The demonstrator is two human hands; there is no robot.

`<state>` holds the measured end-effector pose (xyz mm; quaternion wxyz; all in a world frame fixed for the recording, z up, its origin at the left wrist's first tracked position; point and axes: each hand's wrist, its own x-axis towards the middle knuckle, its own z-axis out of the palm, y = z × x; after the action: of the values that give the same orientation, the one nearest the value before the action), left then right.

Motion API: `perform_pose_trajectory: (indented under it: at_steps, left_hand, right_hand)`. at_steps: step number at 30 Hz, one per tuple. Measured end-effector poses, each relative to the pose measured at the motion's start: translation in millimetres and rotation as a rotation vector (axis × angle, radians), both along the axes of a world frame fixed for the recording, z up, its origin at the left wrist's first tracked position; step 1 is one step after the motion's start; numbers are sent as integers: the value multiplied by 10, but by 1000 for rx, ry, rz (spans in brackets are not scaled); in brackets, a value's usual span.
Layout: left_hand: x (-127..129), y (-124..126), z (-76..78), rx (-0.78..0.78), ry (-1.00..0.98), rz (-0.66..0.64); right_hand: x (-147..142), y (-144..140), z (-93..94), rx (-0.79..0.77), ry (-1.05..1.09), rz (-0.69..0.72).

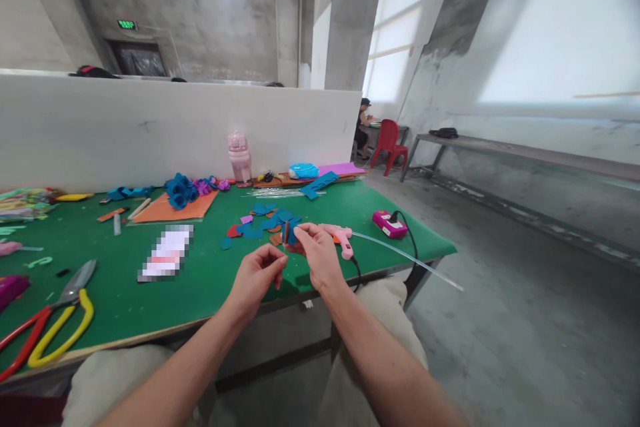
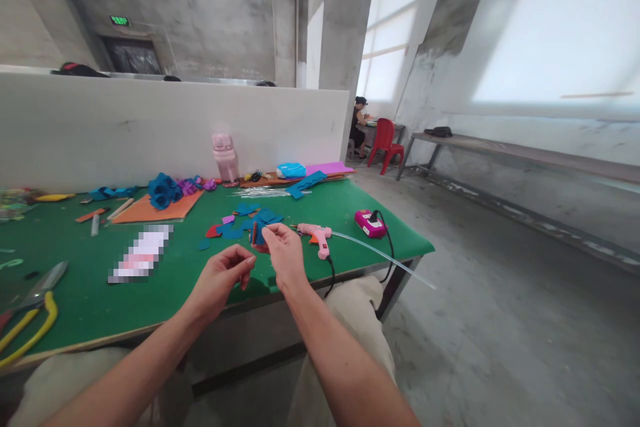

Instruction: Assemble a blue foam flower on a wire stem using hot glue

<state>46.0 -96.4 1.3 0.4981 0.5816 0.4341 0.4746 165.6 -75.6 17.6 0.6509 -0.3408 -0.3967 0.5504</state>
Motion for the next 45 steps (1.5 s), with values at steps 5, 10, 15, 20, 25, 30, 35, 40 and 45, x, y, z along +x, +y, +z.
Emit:
perform_pose_trajectory:
  at_steps: [5,10,15,20,25,30,35,40,45]
  left_hand:
    - [1,-4,11,1,10,3]
    - [1,4,0,1,5,3]
    - [3,7,-9,-7,5,1]
    - [8,-2,7,-17,12,0]
    - [16,-9,14,-21,1,5]
    - [5,-7,8,-17,5,-3]
    - [-9,3,3,-3,0,3]
    - [-19,14,3,-5,-24,7]
    - [-22,18,-17,-23,-70,26]
  right_hand:
    - [0,8,-13,1,2,-3]
    - [-2,12,-22,6,-7,-9]
    - [-3,25,-53,29,-10,-34]
    - [3,34,-70,34,-28,-47]
    - [0,26,-62,34,-28,-31]
    - [9,-9,-23,14,-39,16]
    - [11,-35,-6,19,-67,114]
    - [-34,-44,-52,38,-37,179]
    - [-73,-61,-95,54,-75,218]
